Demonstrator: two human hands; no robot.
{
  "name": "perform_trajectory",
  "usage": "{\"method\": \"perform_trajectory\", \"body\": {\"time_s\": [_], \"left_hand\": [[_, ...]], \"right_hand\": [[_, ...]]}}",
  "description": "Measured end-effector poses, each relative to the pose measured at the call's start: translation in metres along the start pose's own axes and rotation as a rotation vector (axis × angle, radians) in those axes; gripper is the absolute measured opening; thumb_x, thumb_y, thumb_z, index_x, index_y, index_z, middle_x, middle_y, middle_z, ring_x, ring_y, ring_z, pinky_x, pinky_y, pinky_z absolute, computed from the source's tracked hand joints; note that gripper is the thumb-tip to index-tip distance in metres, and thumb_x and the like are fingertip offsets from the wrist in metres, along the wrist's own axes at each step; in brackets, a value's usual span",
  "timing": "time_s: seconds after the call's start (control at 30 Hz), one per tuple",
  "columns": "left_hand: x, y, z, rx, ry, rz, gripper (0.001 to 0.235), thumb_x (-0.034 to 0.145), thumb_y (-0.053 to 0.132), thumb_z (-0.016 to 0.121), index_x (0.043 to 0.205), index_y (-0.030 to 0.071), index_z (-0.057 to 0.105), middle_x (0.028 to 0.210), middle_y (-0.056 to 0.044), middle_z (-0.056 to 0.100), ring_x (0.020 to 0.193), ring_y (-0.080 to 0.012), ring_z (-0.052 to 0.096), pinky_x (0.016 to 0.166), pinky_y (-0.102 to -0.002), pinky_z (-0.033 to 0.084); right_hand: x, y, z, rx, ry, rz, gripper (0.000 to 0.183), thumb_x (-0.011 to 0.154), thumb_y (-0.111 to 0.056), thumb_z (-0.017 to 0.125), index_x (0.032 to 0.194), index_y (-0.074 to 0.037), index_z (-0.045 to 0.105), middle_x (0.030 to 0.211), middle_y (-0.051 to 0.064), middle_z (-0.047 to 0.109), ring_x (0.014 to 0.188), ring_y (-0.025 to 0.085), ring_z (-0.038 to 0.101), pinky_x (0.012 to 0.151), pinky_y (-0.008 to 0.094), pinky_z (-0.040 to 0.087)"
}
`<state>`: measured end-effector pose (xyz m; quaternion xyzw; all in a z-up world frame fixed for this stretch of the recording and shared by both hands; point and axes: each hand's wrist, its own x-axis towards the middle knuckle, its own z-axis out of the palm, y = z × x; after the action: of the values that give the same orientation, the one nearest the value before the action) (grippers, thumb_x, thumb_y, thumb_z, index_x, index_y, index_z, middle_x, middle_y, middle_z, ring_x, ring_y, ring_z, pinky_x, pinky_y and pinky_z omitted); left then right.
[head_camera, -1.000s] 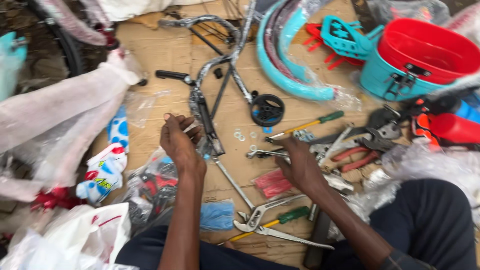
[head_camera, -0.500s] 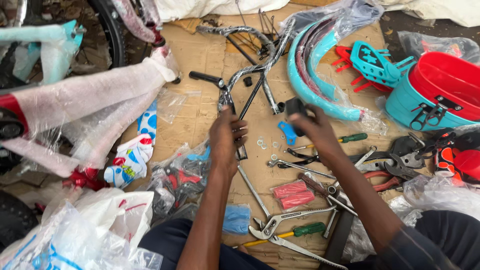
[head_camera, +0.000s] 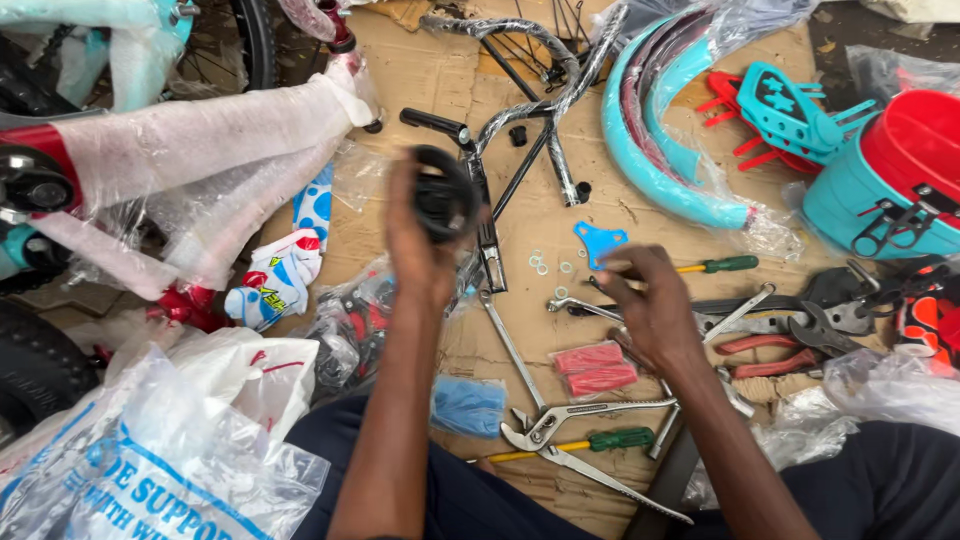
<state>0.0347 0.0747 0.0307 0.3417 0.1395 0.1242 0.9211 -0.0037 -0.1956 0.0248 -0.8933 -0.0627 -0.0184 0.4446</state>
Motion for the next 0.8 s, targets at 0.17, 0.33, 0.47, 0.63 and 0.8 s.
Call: {"method": "perform_trajectory", "body": {"time_s": [0.17, 0.33, 0.47, 0.63, 0.8], "left_hand": [[-0.003, 0.015, -0.005, -0.187, 0.157, 0.037, 0.055, 0.084, 0.068, 0.063, 0.11, 0.019, 0.061, 0.098, -0.004, 0.067, 0.08, -0.0185, 0.069, 0.076, -0.051, 0.067], [-0.001, -0.005, -0.007, -0.116, 0.063, 0.018, 0.064, 0.089, 0.071, 0.055, 0.111, 0.012, 0.063, 0.099, -0.007, 0.069, 0.081, -0.0221, 0.073, 0.074, -0.049, 0.066], [0.016, -0.023, -0.021, -0.121, -0.038, 0.025, 0.067, 0.104, 0.068, 0.052, 0.119, 0.004, 0.064, 0.106, -0.012, 0.07, 0.087, -0.0242, 0.072, 0.078, -0.047, 0.061], [0.015, -0.008, -0.027, -0.214, 0.128, 0.047, 0.068, 0.089, 0.072, 0.046, 0.125, 0.016, 0.06, 0.113, -0.012, 0.066, 0.094, -0.0289, 0.07, 0.081, -0.061, 0.066], [0.007, 0.018, -0.031, -0.296, 0.269, 0.104, 0.072, 0.078, 0.072, 0.049, 0.13, 0.023, 0.058, 0.129, -0.013, 0.06, 0.109, -0.0338, 0.069, 0.089, -0.063, 0.064]], "right_hand": [[-0.023, 0.039, -0.028, -0.421, -0.004, 0.076, 0.015, 0.087, -0.013, 0.073, 0.099, -0.006, 0.079, 0.098, 0.017, 0.073, 0.083, 0.035, 0.071, 0.076, 0.045, 0.053], [-0.029, 0.058, -0.023, -0.469, 0.112, 0.019, 0.017, 0.087, -0.01, 0.069, 0.101, -0.005, 0.078, 0.097, 0.019, 0.072, 0.086, 0.038, 0.069, 0.077, 0.047, 0.052], [-0.048, 0.056, -0.004, -0.56, -0.072, 0.088, 0.026, 0.085, -0.027, 0.078, 0.096, -0.004, 0.074, 0.09, 0.02, 0.071, 0.085, 0.039, 0.068, 0.076, 0.047, 0.053], [-0.07, 0.052, 0.0, -0.509, -0.13, -0.2, 0.011, 0.085, -0.008, 0.063, 0.095, -0.006, 0.07, 0.086, 0.015, 0.072, 0.082, 0.04, 0.067, 0.077, 0.049, 0.052], [-0.062, 0.051, -0.004, -0.471, -0.288, 0.063, 0.016, 0.09, -0.018, 0.065, 0.1, -0.009, 0.073, 0.088, 0.016, 0.074, 0.08, 0.038, 0.071, 0.072, 0.047, 0.054]]}}
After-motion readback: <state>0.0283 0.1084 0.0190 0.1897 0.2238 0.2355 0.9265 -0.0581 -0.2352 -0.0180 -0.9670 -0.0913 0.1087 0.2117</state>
